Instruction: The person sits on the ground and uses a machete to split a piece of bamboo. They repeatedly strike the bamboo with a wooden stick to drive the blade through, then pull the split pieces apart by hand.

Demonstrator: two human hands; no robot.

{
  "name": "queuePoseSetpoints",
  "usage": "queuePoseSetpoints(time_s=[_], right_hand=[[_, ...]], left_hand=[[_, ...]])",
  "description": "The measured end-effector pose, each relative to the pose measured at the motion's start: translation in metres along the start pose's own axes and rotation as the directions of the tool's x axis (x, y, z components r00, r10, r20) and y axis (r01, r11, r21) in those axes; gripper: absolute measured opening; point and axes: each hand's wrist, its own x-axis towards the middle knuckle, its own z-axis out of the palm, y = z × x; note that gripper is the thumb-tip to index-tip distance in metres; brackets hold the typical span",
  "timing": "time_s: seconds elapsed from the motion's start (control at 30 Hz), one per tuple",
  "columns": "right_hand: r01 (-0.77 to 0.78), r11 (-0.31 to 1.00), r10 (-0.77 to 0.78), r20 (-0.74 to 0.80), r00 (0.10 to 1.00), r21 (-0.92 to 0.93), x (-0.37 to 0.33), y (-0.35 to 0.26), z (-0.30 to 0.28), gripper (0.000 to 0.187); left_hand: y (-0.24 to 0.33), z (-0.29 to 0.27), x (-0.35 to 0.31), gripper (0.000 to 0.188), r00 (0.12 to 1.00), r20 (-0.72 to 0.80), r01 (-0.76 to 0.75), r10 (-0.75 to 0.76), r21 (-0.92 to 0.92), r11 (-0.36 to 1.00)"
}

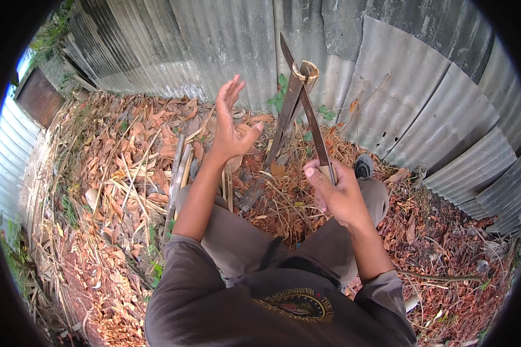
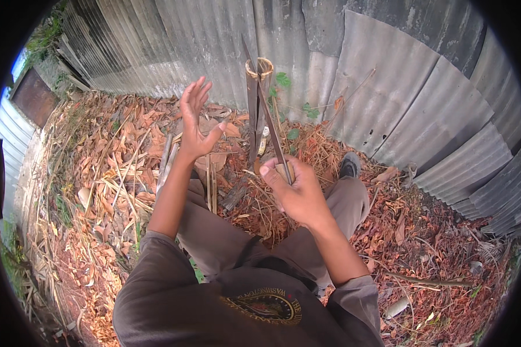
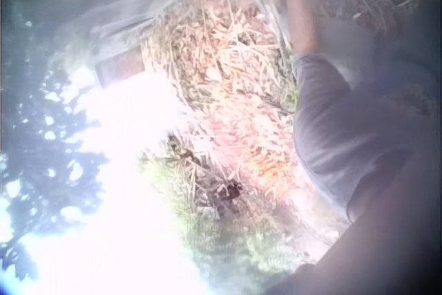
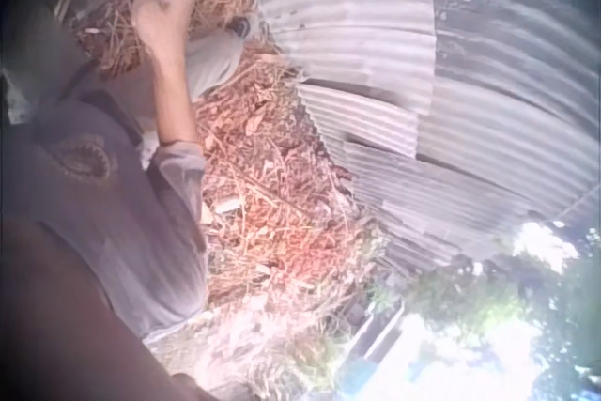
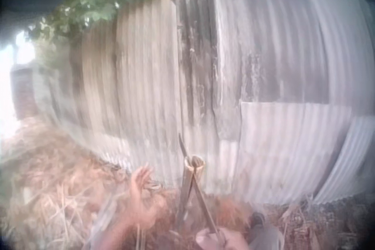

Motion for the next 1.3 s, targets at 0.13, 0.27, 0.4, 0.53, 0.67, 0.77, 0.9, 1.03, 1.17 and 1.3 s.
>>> queuePoseSetpoints(time_s=[0.13, 0.27, 0.4, 0.53, 0.67, 0.77, 0.9, 1.03, 1.17, 1.3], right_hand=[[-0.25, 0.96, 0.262, 0.091, 0.961, -0.124, 0.046, 0.058, -0.032, 0.018], [-0.232, 0.949, 0.258, 0.098, 0.961, -0.215, 0.058, 0.107, -0.023, 0.018], [-0.237, 0.909, 0.289, 0.11, 0.951, -0.343, 0.07, 0.097, -0.009, 0.02], [0.171, 0.565, -0.145, 0.106, 0.984, -0.807, 0.084, 0.089, -0.011, 0.017], [0.054, 0.213, -0.005, 0.054, 0.999, -0.975, 0.098, 0.057, -0.011, 0.027], [0.198, 0.407, -0.081, 0.18, 0.98, -0.892, 0.11, 0.072, -0.03, 0.022], [-0.409, 0.901, 0.433, 0.28, 0.857, -0.142, 0.109, 0.062, -0.021, 0.02], [-0.349, 0.896, 0.408, 0.2, 0.891, -0.276, 0.118, 0.096, -0.007, 0.019], [-0.375, 0.69, 0.464, -0.019, 0.885, -0.619, 0.148, 0.205, -0.018, 0.017], [-0.352, 0.681, 0.409, -0.065, 0.91, -0.642, 0.148, 0.27, -0.024, 0.019]], left_hand=[[0.017, -0.032, 0.036, 0.076, 0.987, -0.051, -0.148, 0.152, 0.076, 0.986], [0.06, -0.032, 0.082, 0.067, 0.93, 0.173, -0.348, 0.325, 0.123, 0.929], [0.06, -0.004, 0.077, 0.063, 0.933, 0.306, -0.289, 0.189, 0.324, 0.901], [0.032, 0.0, 0.085, 0.034, 0.963, 0.262, -0.166, 0.06, 0.404, 0.899], [0.033, -0.003, 0.086, 0.029, 0.989, 0.112, -0.136, 0.095, 0.445, 0.885], [0.05, 0.003, 0.093, 0.033, 0.993, 0.101, 0.027, -0.068, 0.362, 0.932], [0.047, 0.0, 0.094, 0.041, 0.971, 0.099, 0.167, -0.217, 0.369, 0.914], [0.042, -0.007, 0.093, 0.041, 0.962, 0.121, 0.187, -0.244, 0.357, 0.915], [0.042, -0.007, 0.097, 0.041, 0.949, 0.142, 0.22, -0.283, 0.348, 0.912], [0.038, -0.017, 0.097, 0.042, 0.914, 0.16, 0.316, -0.374, 0.297, 0.901]])
